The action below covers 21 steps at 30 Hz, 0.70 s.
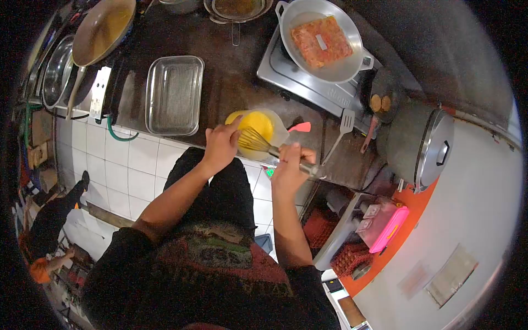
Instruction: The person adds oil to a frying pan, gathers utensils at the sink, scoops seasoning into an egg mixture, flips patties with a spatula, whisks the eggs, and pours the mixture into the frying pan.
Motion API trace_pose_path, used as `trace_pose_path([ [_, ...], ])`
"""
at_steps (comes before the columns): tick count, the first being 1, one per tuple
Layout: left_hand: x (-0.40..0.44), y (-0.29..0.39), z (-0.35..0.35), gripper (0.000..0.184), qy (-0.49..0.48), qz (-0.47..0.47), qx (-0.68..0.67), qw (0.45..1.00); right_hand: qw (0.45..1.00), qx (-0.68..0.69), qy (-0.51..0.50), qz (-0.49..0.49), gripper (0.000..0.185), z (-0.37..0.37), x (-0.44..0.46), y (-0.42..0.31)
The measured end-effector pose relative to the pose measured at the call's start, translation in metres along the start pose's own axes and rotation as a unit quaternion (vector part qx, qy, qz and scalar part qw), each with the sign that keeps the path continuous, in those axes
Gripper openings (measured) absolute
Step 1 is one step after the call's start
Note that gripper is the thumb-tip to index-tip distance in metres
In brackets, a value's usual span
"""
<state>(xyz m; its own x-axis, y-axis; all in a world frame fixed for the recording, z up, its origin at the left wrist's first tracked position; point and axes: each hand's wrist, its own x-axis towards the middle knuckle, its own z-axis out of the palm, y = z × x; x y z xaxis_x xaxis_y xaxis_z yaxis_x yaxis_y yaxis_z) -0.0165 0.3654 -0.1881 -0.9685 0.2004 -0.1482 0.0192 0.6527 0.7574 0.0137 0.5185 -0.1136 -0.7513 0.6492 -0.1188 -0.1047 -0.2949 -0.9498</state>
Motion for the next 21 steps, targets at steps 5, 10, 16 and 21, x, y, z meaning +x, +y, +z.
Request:
trace_pose_path([
  [5, 0.001, 0.000, 0.001, 0.042, 0.008, 0.006, 0.011, 1.000, 0.998, -0.061, 0.000, -0.023, 0.023, -0.013, 0.040, 0.002],
  [10, 0.003, 0.007, 0.000, 0.043, -0.011, -0.007, 0.022, 1.000, 0.990, -0.052, -0.057, -0.119, 0.023, -0.001, 0.043, -0.010],
  [16, 0.002, 0.008, 0.003, 0.043, 0.022, 0.020, 0.027, 0.999, 0.998, -0.035, -0.037, 0.037, 0.024, -0.016, 0.021, 0.001],
  [21, 0.002, 0.012, 0.002, 0.043, -0.006, -0.017, 0.021, 1.000, 0.992, -0.113, -0.048, -0.017, 0.022, -0.012, 0.052, -0.012],
])
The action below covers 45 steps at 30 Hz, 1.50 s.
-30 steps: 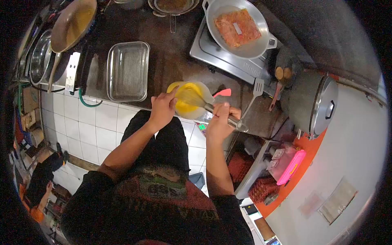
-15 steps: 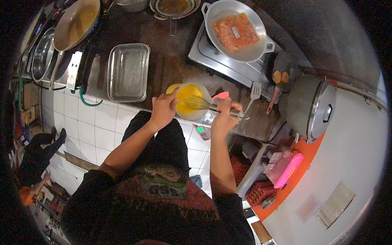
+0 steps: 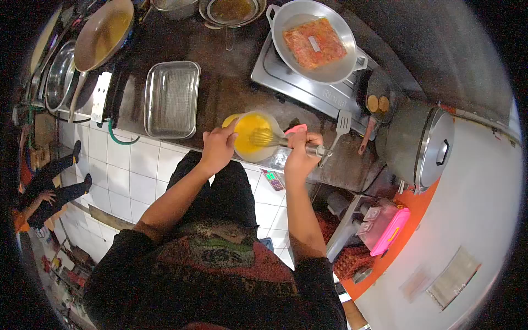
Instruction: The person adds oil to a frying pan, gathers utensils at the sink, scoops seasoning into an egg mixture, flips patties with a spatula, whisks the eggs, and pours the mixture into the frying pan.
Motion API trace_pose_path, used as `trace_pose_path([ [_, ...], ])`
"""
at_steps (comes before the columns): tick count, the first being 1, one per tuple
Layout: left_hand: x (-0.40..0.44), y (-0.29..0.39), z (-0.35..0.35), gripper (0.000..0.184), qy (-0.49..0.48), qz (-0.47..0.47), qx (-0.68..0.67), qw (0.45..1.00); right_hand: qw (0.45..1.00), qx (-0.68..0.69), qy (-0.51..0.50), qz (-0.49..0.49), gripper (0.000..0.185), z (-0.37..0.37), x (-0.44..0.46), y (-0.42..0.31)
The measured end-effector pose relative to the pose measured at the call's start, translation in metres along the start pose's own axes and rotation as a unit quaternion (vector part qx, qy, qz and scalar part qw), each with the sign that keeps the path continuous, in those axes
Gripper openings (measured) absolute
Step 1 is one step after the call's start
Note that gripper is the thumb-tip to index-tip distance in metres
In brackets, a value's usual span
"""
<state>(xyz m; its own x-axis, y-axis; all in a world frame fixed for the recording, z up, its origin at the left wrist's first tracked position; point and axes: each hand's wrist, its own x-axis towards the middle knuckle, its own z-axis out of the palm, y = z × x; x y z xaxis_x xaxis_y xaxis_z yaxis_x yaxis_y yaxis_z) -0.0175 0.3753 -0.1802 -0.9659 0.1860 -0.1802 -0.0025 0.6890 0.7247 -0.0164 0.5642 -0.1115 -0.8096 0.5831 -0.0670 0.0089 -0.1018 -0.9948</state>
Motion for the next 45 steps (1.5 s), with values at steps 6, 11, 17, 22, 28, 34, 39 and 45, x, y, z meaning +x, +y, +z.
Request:
trace_pose_path([
  [6, 0.002, -0.001, 0.002, 0.044, 0.008, -0.013, -0.006, 1.000, 0.995, -0.015, -0.100, -0.020, 0.022, -0.010, -0.005, 0.000],
  [11, -0.004, 0.000, 0.000, 0.044, -0.001, -0.017, -0.004, 1.000, 0.992, 0.068, -0.040, 0.094, 0.022, 0.010, -0.021, 0.011],
  [17, -0.014, -0.011, 0.004, 0.043, 0.023, -0.010, -0.031, 0.999, 0.970, -0.170, -0.174, -0.002, 0.020, -0.005, -0.021, 0.030],
  [22, -0.016, -0.020, 0.002, 0.046, 0.028, -0.006, -0.067, 0.997, 0.997, 0.061, -0.030, -0.024, 0.021, 0.039, -0.029, 0.002],
  [28, -0.029, -0.029, 0.006, 0.048, 0.006, -0.041, -0.124, 0.991, 0.978, -0.176, -0.111, -0.003, 0.018, 0.027, -0.039, 0.059],
  [34, -0.032, -0.047, 0.013, 0.047, -0.027, -0.050, -0.240, 0.969, 0.957, -0.206, -0.203, 0.036, 0.024, 0.038, -0.024, 0.069],
  [39, -0.025, -0.037, -0.001, 0.046, -0.078, -0.106, -0.319, 0.938, 0.975, -0.187, 0.090, -0.085, 0.022, 0.035, -0.046, 0.049],
  [45, -0.039, -0.048, 0.010, 0.050, -0.042, -0.042, -0.263, 0.963, 0.970, -0.198, -0.075, -0.116, 0.019, 0.032, -0.028, 0.081],
])
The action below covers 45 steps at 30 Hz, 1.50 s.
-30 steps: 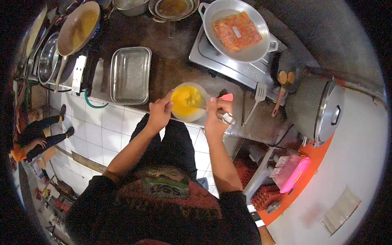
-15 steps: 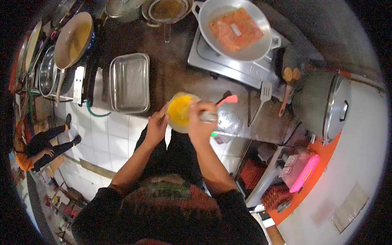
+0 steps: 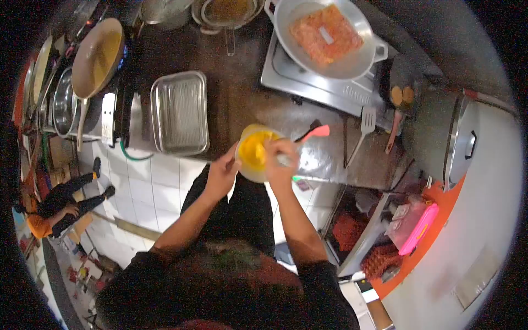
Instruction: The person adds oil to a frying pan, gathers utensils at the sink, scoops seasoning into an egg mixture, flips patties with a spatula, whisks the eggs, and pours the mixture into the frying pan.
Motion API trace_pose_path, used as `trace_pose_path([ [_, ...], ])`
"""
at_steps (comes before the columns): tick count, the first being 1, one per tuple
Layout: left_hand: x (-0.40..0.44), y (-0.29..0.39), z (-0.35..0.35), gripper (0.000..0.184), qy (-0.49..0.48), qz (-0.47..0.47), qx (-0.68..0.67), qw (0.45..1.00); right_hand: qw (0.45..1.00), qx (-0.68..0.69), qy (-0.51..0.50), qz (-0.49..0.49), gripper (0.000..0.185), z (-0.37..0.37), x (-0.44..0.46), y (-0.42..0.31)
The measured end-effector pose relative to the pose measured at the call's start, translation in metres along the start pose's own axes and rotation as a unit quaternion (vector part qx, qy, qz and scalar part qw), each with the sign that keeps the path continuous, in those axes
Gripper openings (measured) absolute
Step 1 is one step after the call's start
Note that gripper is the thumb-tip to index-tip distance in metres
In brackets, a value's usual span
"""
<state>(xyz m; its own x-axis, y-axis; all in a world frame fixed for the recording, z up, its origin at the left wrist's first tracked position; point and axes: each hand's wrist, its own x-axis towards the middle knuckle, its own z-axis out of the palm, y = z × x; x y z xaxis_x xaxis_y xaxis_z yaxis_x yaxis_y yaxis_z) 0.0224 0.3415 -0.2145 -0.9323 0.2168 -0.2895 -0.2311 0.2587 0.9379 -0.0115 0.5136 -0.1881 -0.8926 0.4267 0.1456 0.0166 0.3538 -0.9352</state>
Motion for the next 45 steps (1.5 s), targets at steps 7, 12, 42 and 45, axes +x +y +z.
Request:
trace_pose_path([
  [7, 0.009, 0.010, -0.004, 0.044, -0.040, -0.088, -0.030, 0.995, 0.996, 0.014, 0.036, 0.086, 0.015, -0.008, -0.014, 0.006],
  [12, 0.007, 0.015, -0.004, 0.050, -0.046, -0.127, 0.002, 0.991, 0.986, 0.102, 0.054, 0.122, 0.016, -0.021, -0.027, 0.004],
  [42, -0.007, -0.007, 0.011, 0.059, 0.069, 0.040, 0.061, 0.995, 0.944, 0.115, 0.307, -0.036, 0.021, -0.003, 0.002, -0.045],
  [45, 0.016, -0.008, 0.012, 0.060, 0.098, 0.068, 0.022, 0.993, 0.994, 0.037, 0.081, 0.061, 0.018, -0.009, 0.010, -0.037],
])
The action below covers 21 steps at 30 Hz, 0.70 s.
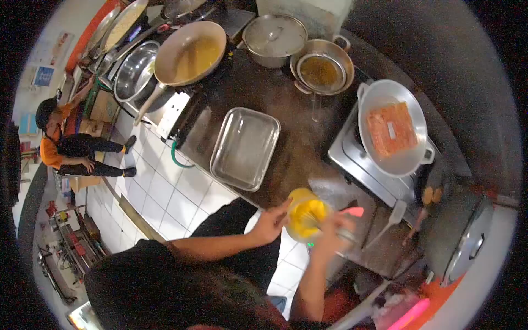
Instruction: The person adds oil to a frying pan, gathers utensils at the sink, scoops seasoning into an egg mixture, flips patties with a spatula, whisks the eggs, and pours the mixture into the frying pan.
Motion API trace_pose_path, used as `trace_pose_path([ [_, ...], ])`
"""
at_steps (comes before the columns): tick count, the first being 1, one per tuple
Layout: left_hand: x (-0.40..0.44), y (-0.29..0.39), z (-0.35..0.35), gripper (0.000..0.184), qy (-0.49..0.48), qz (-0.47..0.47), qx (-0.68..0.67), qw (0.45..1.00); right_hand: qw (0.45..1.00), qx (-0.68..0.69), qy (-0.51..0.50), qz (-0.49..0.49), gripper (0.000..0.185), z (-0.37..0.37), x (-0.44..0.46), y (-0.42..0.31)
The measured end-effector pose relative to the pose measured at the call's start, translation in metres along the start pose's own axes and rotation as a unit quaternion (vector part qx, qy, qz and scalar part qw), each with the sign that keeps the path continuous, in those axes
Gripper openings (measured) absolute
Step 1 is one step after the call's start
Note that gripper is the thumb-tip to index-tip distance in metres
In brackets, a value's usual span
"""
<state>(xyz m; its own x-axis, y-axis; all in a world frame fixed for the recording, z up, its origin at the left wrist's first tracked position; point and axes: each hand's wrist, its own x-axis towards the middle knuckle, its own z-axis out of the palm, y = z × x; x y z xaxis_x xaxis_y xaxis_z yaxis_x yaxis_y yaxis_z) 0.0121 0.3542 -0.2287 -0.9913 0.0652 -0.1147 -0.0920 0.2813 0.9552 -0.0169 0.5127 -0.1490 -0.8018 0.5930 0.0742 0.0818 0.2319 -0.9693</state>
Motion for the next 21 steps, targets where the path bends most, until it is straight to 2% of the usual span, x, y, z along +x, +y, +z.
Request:
trace_pose_path([
  [1, 0.010, 0.005, -0.009, 0.057, -0.033, -0.045, 0.035, 0.998, 1.000, 0.000, -0.004, 0.008, 0.018, 0.007, 0.000, 0.003],
  [3, -0.010, 0.030, -0.013, 0.054, -0.109, -0.162, 0.061, 0.979, 0.991, 0.014, 0.122, -0.056, 0.019, 0.007, -0.013, -0.006],
  [4, -0.003, 0.019, -0.014, 0.053, -0.079, -0.102, 0.056, 0.990, 0.987, 0.026, 0.141, -0.067, 0.019, 0.021, -0.003, -0.007],
  [5, -0.014, 0.011, -0.008, 0.052, -0.054, -0.063, 0.039, 0.996, 0.991, 0.066, 0.110, -0.045, 0.017, 0.016, -0.002, -0.013],
  [7, -0.007, 0.012, -0.012, 0.050, -0.103, -0.152, 0.003, 0.983, 0.990, 0.131, 0.051, 0.003, 0.019, 0.000, 0.001, -0.013],
  [8, -0.011, -0.002, -0.009, 0.049, -0.070, -0.036, 0.061, 0.995, 0.995, -0.013, 0.093, -0.041, 0.022, -0.003, -0.005, -0.008],
  [10, -0.005, 0.021, -0.015, 0.054, -0.122, -0.209, -0.029, 0.970, 0.992, -0.122, 0.025, 0.006, 0.028, 0.004, -0.021, 0.027],
  [11, -0.010, 0.011, -0.009, 0.055, -0.075, -0.090, 0.031, 0.993, 0.989, -0.063, -0.095, 0.093, 0.029, 0.004, -0.025, 0.045],
  [12, -0.013, 0.000, -0.005, 0.057, -0.047, -0.055, -0.020, 0.997, 0.989, -0.080, -0.079, 0.097, 0.029, 0.003, -0.020, 0.025],
  [13, -0.007, 0.017, -0.011, 0.055, -0.062, -0.086, -0.064, 0.992, 0.992, 0.038, 0.092, 0.078, 0.027, 0.013, 0.001, -0.007],
  [15, -0.013, 0.018, -0.011, 0.054, -0.069, -0.126, -0.051, 0.988, 0.948, 0.131, 0.274, 0.093, 0.025, 0.002, -0.028, -0.013],
  [16, -0.013, 0.018, -0.015, 0.054, -0.091, -0.145, 0.024, 0.985, 0.988, 0.061, 0.117, 0.080, 0.022, 0.004, -0.037, 0.028],
  [17, -0.008, 0.016, -0.012, 0.054, -0.084, -0.130, 0.020, 0.988, 0.997, -0.011, -0.049, 0.053, 0.020, 0.005, -0.032, 0.055],
  [18, -0.010, 0.013, -0.013, 0.055, -0.088, -0.115, -0.008, 0.989, 0.999, 0.012, 0.029, 0.016, 0.018, 0.002, -0.017, 0.026],
  [19, -0.013, 0.010, -0.012, 0.058, -0.086, -0.102, -0.036, 0.990, 1.000, 0.013, 0.021, 0.012, 0.018, 0.007, -0.009, 0.016],
  [20, -0.017, 0.000, -0.008, 0.055, -0.062, -0.068, 0.012, 0.996, 0.986, 0.052, 0.141, 0.077, 0.017, 0.010, -0.019, 0.006],
  [21, -0.031, 0.006, -0.017, 0.055, -0.076, -0.079, 0.018, 0.994, 0.998, -0.009, 0.059, 0.032, 0.016, 0.004, -0.026, 0.035],
])
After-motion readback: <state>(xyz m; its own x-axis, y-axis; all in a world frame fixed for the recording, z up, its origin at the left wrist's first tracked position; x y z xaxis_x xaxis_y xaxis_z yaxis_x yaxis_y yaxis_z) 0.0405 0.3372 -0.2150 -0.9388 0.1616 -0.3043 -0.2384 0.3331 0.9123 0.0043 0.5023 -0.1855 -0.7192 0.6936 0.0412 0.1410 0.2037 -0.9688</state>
